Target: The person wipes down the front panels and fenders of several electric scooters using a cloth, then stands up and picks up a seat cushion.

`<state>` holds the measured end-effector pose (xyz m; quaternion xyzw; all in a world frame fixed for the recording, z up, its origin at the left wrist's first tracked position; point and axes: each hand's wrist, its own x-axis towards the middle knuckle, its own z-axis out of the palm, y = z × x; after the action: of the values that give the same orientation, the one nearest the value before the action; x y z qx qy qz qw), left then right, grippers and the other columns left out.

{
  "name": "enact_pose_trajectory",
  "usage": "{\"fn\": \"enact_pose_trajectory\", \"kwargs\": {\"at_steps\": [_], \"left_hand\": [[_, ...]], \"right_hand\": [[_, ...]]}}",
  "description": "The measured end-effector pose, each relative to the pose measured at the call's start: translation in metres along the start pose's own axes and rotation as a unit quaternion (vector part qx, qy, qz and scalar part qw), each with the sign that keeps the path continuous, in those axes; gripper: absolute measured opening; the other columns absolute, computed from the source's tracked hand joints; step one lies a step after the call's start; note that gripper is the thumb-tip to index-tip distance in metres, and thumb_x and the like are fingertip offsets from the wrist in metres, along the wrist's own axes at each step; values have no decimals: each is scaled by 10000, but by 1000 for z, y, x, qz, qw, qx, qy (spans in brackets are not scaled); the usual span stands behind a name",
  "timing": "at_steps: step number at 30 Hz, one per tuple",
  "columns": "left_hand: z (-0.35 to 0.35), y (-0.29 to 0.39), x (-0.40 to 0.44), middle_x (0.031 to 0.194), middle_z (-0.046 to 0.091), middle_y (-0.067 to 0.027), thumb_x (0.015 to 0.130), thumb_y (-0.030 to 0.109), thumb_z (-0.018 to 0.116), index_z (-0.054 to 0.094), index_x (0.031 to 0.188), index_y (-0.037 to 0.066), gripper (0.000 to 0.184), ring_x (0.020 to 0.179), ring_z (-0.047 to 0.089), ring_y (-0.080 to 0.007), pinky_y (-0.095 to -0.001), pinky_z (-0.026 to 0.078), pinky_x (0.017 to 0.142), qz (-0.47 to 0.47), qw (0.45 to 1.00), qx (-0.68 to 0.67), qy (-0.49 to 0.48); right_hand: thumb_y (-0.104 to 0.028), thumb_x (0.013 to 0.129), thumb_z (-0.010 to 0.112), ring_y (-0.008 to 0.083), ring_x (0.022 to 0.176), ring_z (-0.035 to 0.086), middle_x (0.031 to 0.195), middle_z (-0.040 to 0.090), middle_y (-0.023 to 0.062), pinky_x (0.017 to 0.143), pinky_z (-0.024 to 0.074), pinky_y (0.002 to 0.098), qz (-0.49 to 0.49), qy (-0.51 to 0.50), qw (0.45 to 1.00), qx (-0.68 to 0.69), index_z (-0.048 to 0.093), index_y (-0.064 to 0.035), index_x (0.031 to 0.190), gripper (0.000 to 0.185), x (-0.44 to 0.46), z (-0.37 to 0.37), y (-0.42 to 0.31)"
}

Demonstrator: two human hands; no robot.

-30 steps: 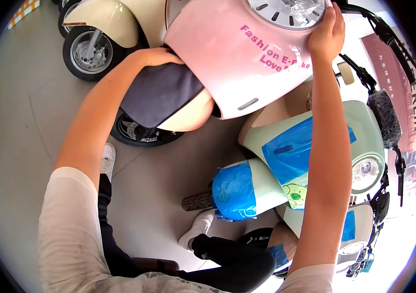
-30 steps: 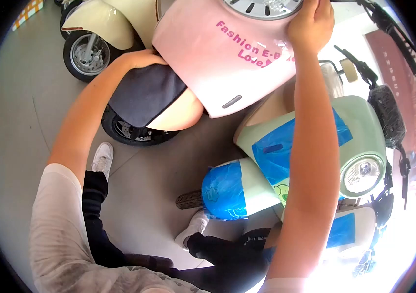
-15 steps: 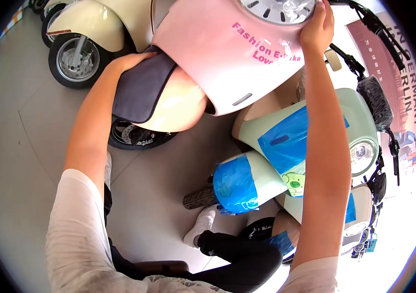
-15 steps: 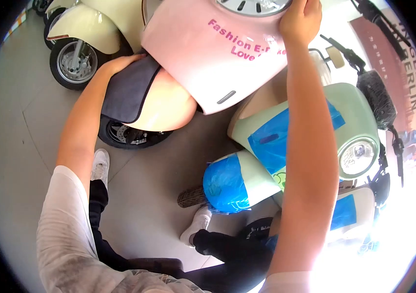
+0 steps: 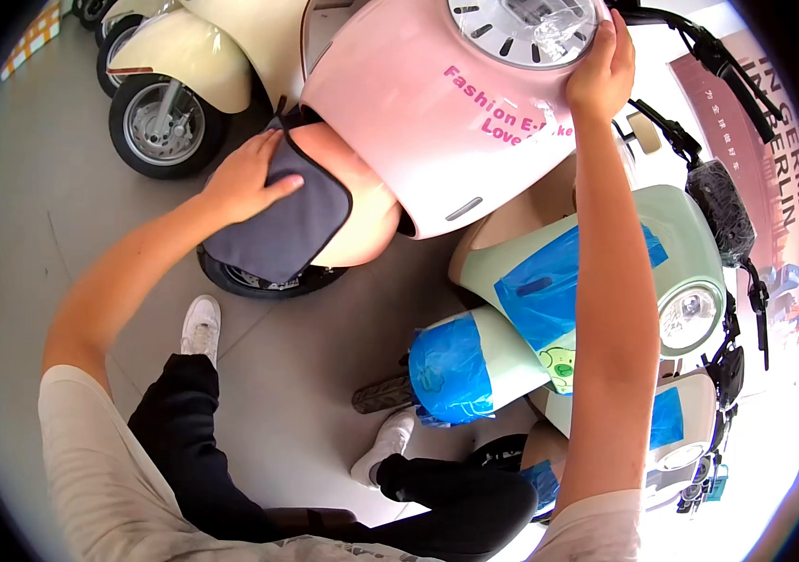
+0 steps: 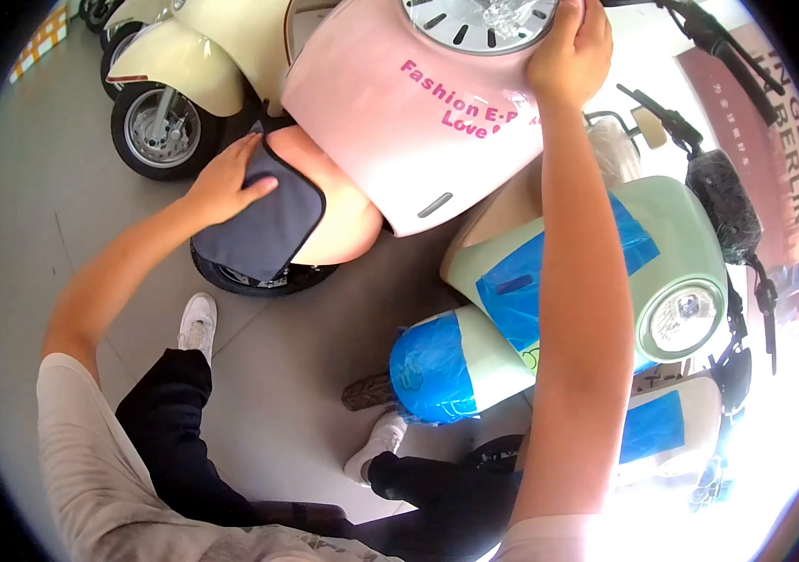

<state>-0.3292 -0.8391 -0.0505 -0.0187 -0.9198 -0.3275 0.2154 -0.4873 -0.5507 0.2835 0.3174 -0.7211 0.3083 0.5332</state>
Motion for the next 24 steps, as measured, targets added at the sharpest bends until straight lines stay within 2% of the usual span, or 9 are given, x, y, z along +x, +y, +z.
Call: {"fn": "enact_pose_trajectory", "kwargs": {"at_steps": [2,3,6,15,17,19,20,21,24], "left_hand": [[-1,29,-6,1497,402,-299,822,544,717,360,1458,-100,973,1397,388,-448,-480,309,1178,109,981,157,33],[1,48,-9,1505,395,-281,725,550,785,365,1465,-75,1056,1416,354,-456,-518,278,1189,107,981,157,31],[27,80,-18,1525,364,-248,680,558,815,380,1461,-57,1086,1429,328,-428,-549,261,1183,132,972,182,72],[70,95,-30,1551,394,-112,730,481,793,389,1517,61,979,1468,286,-383,-536,199,1216,248,936,250,9],[80,96,-27,1533,429,-84,751,465,773,413,1511,77,926,1475,295,-333,-508,176,1232,266,924,273,-31],[92,100,-24,1540,430,-83,763,460,752,431,1499,68,894,1488,290,-280,-468,159,1245,362,855,369,-28],[94,107,-22,1568,401,-86,874,421,633,440,1486,38,747,1496,288,-248,-439,139,1256,371,830,416,-24],[102,111,-20,1568,401,-86,874,421,633,440,1486,38,747,1496,288,-248,-439,139,1256,370,831,415,-24],[140,124,-8,1605,351,-104,1000,309,382,426,1485,0,577,1496,295,-253,-436,110,1266,368,743,557,-44]], "right_hand": [[-469,997,406,309,1239,580,1353,626,128,1069,402,366,5,2,1000,-2,622,-102,1360,560,-2,0,-2],[-469,997,406,309,1239,580,1353,626,128,1069,402,366,3,2,1000,-2,622,-102,1360,560,-1,1,-2],[-467,997,401,312,1240,576,1351,625,130,1069,400,367,-20,20,1000,10,618,-94,1362,565,1,3,1],[-468,995,396,328,1224,581,1341,619,156,1063,406,378,-11,-6,1000,0,619,-81,1355,573,2,0,2],[-470,995,397,330,1221,584,1332,623,157,1062,409,383,-12,-5,1000,-2,617,-79,1356,576,1,0,1],[-471,995,397,329,1222,583,1333,623,158,1063,409,383,-8,-5,1000,-6,616,-77,1357,577,1,-1,-1],[-472,995,398,328,1224,582,1334,623,159,1063,409,384,-3,-4,1000,-10,615,-76,1357,579,0,-1,-2],[-472,995,398,328,1224,582,1334,623,159,1063,409,384,-3,-5,1000,-10,615,-76,1357,579,0,-1,-3],[-473,996,397,329,1231,579,1336,622,159,1066,407,385,3,-7,1000,0,615,-77,1359,579,0,-1,-2]]}}
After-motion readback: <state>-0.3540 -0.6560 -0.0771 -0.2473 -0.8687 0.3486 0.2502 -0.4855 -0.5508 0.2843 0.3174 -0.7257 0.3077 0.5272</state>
